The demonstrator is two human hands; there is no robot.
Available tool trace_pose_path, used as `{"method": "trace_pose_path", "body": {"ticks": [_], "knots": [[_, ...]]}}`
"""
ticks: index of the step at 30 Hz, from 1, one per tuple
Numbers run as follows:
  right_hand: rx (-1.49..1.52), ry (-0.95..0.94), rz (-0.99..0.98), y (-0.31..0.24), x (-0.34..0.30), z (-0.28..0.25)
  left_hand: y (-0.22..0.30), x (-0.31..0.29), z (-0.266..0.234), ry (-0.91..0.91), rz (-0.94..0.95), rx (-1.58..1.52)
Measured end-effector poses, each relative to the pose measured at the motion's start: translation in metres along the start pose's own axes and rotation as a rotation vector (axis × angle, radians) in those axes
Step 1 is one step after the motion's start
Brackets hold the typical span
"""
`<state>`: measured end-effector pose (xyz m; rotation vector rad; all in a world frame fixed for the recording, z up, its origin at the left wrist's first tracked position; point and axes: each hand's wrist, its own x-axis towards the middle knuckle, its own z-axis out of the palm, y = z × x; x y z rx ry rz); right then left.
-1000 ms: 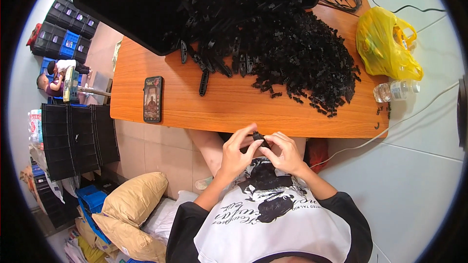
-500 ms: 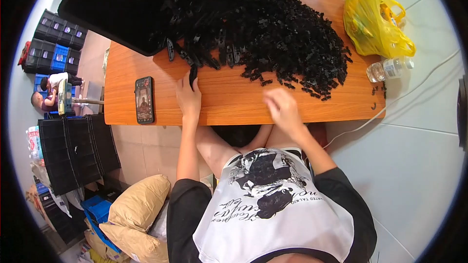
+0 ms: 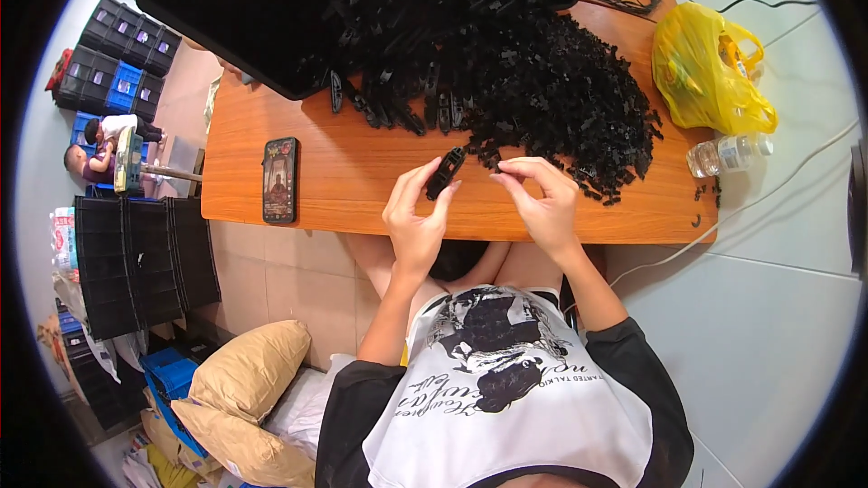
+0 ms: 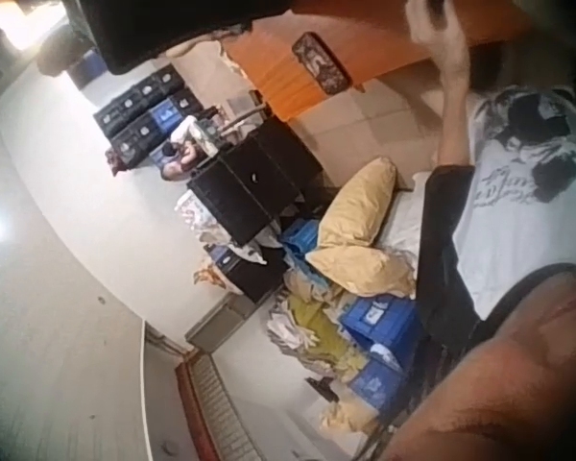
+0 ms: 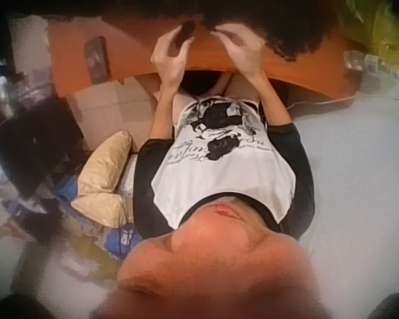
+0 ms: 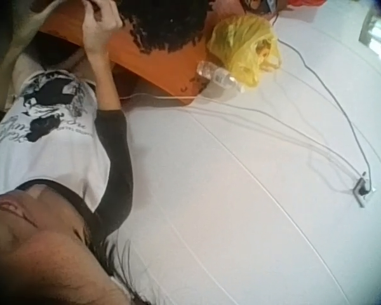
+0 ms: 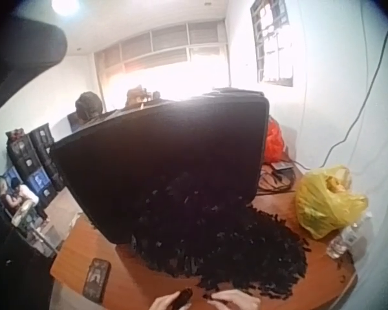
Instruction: The person assembles small black plastic components by hand on a wooden table.
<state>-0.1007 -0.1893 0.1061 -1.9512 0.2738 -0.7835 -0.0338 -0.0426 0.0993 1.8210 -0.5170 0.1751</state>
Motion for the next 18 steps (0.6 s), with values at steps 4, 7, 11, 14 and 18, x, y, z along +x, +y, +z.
{"method": "trace_pose_path", "body": {"ticks": [4,7,11,14,18], "knots": [[0.054,0.019,-0.15,-0.022,0.008,0.003,0.003,0.0,0.002,-0.098,-0.463,-0.742],[0.017,0.018,-0.204,-0.028,0.004,0.006,0.012,0.001,-0.001,-0.195,-0.62,-1.136],[-0.008,0.035,-0.27,-0.04,0.005,0.007,0.017,-0.002,-0.005,-0.236,-0.661,-1.243],[-0.047,0.026,-0.328,-0.043,0.005,0.008,0.019,-0.004,-0.003,-0.231,-0.649,-1.246],[0.001,0.044,-0.272,-0.05,0.001,0.013,0.017,-0.008,-0.006,-0.238,-0.629,-1.208]]}}
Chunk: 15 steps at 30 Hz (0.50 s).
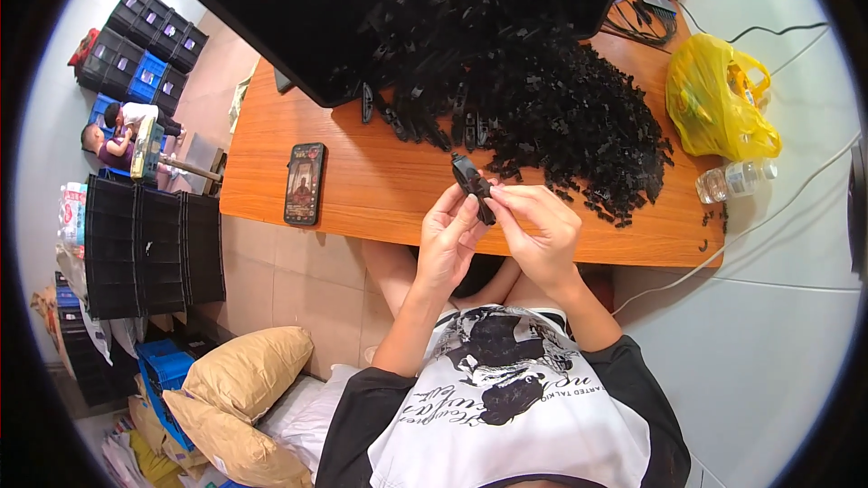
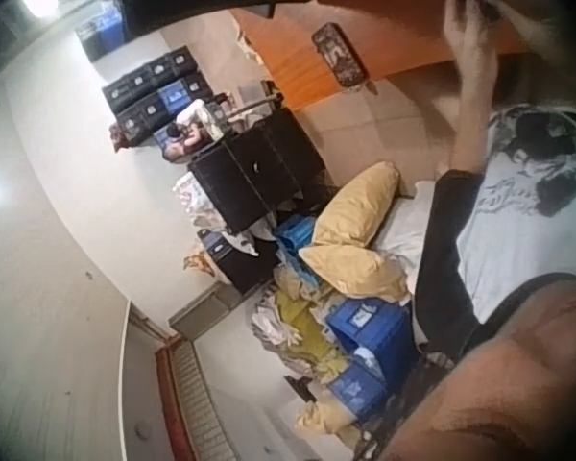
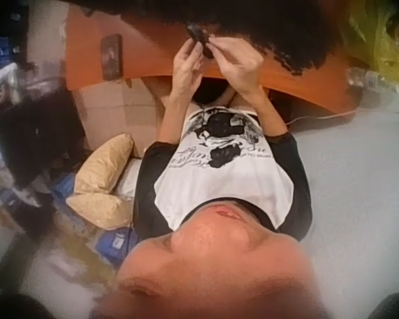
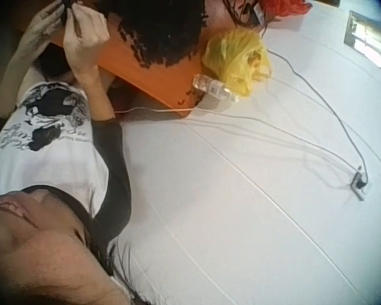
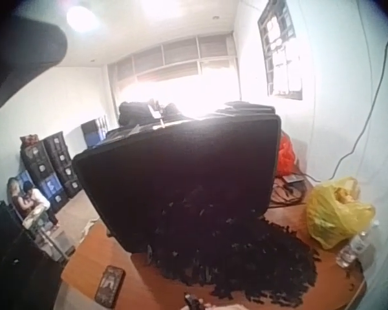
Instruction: The person assembles small black plastic components by hand on a wooden table.
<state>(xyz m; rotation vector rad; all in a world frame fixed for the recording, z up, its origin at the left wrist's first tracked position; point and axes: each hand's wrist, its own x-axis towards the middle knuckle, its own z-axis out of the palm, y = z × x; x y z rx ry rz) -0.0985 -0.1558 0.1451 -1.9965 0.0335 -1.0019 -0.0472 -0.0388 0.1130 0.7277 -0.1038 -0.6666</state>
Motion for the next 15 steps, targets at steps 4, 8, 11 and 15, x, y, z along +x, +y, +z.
{"method": "trace_pose_path", "body": {"ticks": [4,8,11,15], "knots": [[0.039,0.002,0.041,-0.004,-0.005,0.004,-0.001,-0.008,-0.006,0.017,0.045,0.029],[0.197,-0.014,0.271,-0.007,-0.006,0.001,0.009,-0.014,0.009,0.043,0.049,-0.067],[0.273,0.004,0.339,-0.009,-0.005,0.0,0.013,-0.019,0.016,0.113,0.051,-0.033],[0.145,-0.107,-0.002,-0.007,0.004,-0.004,0.02,-0.027,-0.006,0.091,-0.017,-0.001]]}}
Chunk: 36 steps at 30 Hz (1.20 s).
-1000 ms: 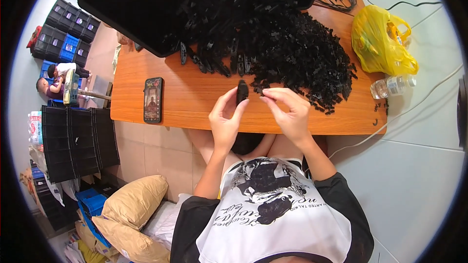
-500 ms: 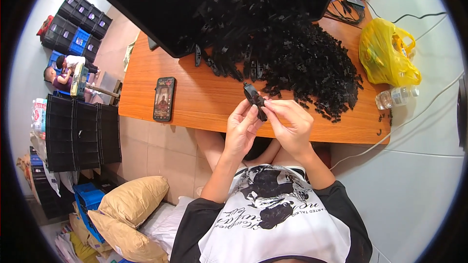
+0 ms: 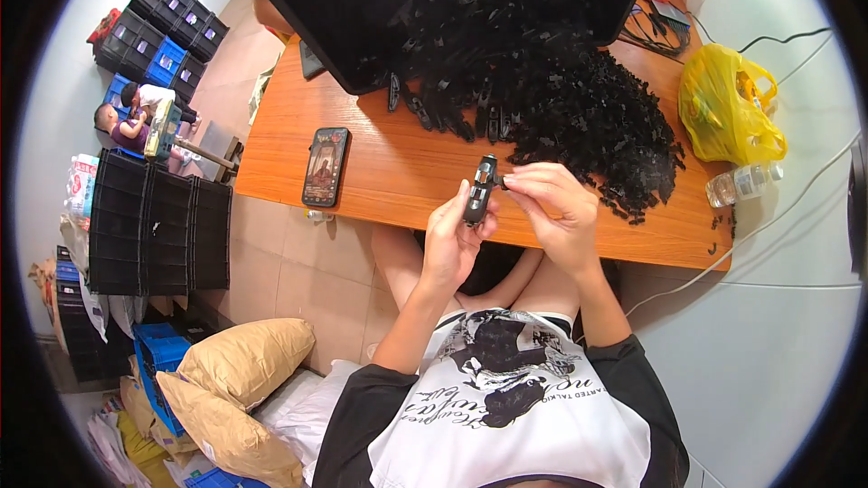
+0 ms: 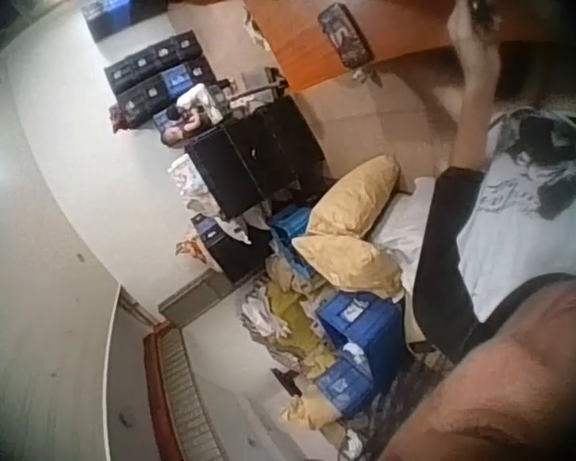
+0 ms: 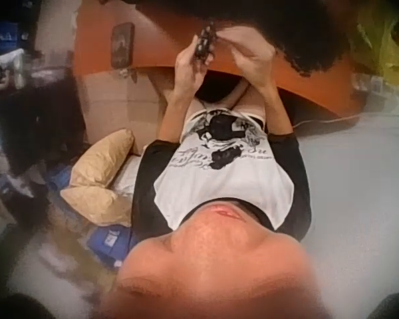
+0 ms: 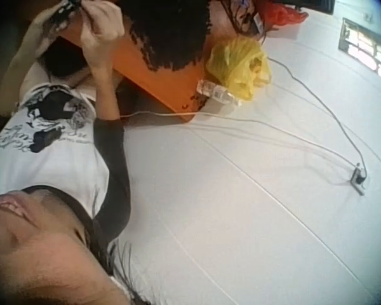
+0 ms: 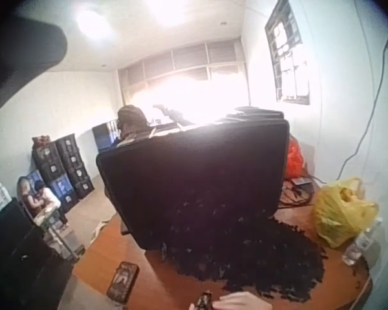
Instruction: The person assembles small black plastic components by hand on a wooden table.
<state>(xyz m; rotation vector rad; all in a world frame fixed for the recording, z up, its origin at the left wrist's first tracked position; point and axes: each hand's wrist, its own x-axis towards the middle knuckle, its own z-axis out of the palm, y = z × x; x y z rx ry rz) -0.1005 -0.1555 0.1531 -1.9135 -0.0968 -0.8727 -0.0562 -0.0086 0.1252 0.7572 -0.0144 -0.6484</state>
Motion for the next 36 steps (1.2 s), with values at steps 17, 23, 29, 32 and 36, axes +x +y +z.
{"method": "trace_pose_path", "body": {"ticks": [17,23,29,32,36], "knots": [[0.132,-0.401,-0.241,-0.002,0.004,0.01,0.047,-0.02,-0.025,-0.192,-0.474,-0.063],[0.033,-0.387,-0.339,-0.011,-0.003,0.009,0.045,-0.026,-0.029,-0.205,-0.463,-0.025],[-0.065,-0.432,-0.438,-0.018,-0.005,0.005,0.046,-0.029,-0.031,-0.173,-0.516,-0.059],[-0.079,-0.404,-0.459,-0.013,-0.015,0.001,0.037,-0.028,-0.033,-0.166,-0.54,-0.053],[-0.073,-0.298,-0.471,-0.011,-0.025,0.002,0.032,-0.031,-0.031,-0.165,-0.585,-0.091]]}}
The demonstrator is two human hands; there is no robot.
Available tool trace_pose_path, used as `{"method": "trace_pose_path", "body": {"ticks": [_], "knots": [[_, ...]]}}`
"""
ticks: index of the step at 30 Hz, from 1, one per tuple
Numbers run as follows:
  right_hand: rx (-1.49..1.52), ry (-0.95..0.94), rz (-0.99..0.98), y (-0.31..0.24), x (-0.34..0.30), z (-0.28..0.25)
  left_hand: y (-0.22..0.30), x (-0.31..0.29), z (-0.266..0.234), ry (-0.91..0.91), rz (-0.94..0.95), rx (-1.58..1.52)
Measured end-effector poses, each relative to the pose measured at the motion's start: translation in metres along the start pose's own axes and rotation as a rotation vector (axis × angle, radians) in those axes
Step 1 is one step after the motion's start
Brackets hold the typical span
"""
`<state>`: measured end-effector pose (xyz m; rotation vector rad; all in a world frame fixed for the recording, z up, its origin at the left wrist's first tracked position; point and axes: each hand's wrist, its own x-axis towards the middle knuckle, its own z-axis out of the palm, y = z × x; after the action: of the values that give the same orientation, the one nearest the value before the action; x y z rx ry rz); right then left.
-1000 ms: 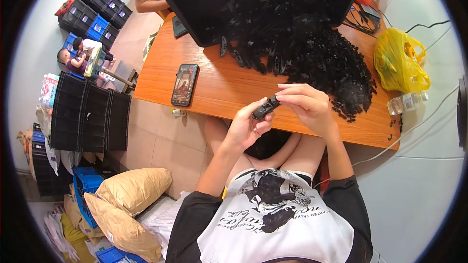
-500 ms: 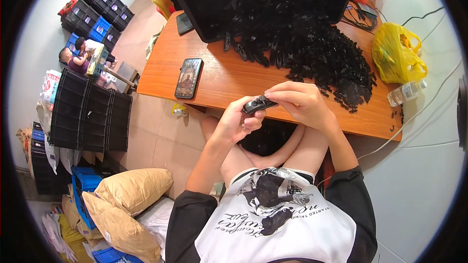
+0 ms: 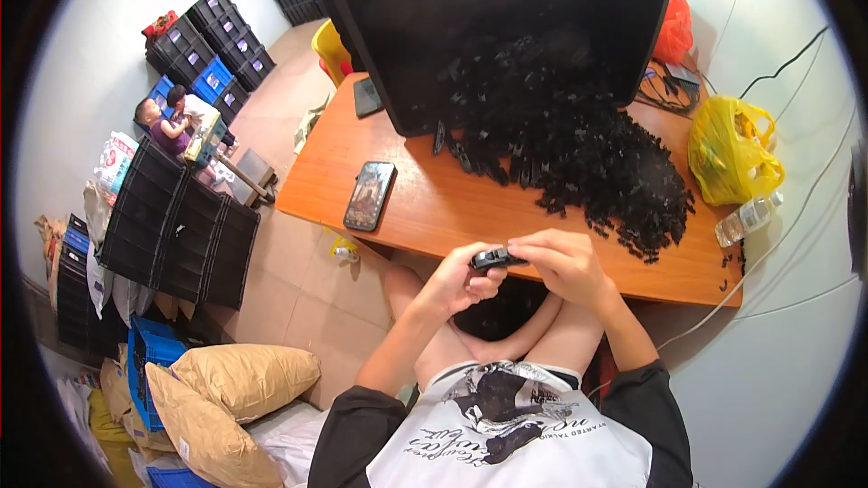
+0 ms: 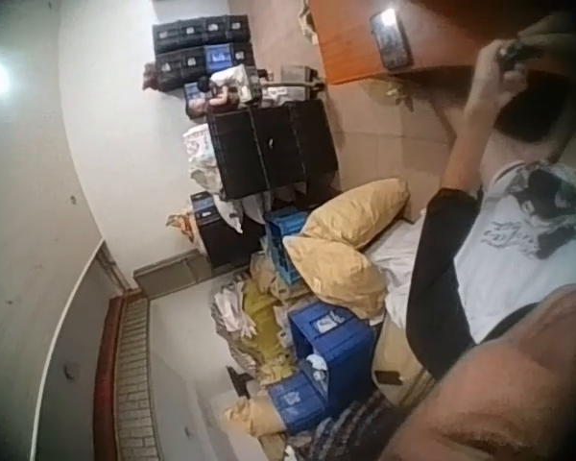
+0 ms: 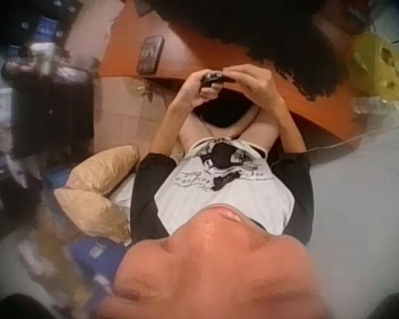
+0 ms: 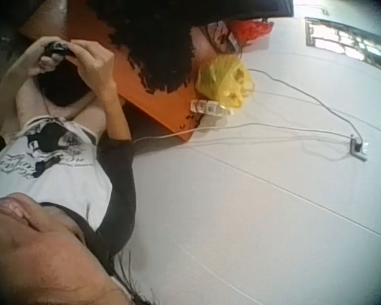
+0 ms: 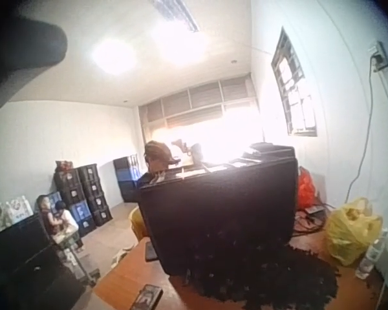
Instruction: The person assembles small black plastic components by hand on a wooden table.
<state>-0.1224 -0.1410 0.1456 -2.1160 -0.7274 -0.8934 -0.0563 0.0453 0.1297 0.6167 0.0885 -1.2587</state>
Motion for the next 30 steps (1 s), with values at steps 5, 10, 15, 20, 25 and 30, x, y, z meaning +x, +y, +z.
{"method": "trace_pose_path", "body": {"ticks": [5,10,15,20,25,30], "knots": [[0.037,0.048,0.034,0.005,-0.008,-0.005,-0.001,0.009,0.002,-0.074,-0.056,-0.034],[0.062,0.022,0.01,0.009,-0.01,-0.01,-0.004,0.013,0.005,-0.072,-0.057,-0.041],[0.079,0.023,0.021,0.012,-0.016,-0.01,-0.009,0.015,0.004,-0.095,-0.063,-0.075],[0.105,-0.059,0.023,0.014,-0.017,-0.013,-0.015,0.014,0.002,-0.039,-0.047,-0.075],[0.116,-0.085,0.029,0.013,-0.024,-0.012,-0.02,0.011,-0.002,0.008,-0.048,-0.061],[0.2,0.016,0.047,0.018,-0.03,-0.01,-0.02,0.014,0.003,0.035,-0.064,-0.007]]}}
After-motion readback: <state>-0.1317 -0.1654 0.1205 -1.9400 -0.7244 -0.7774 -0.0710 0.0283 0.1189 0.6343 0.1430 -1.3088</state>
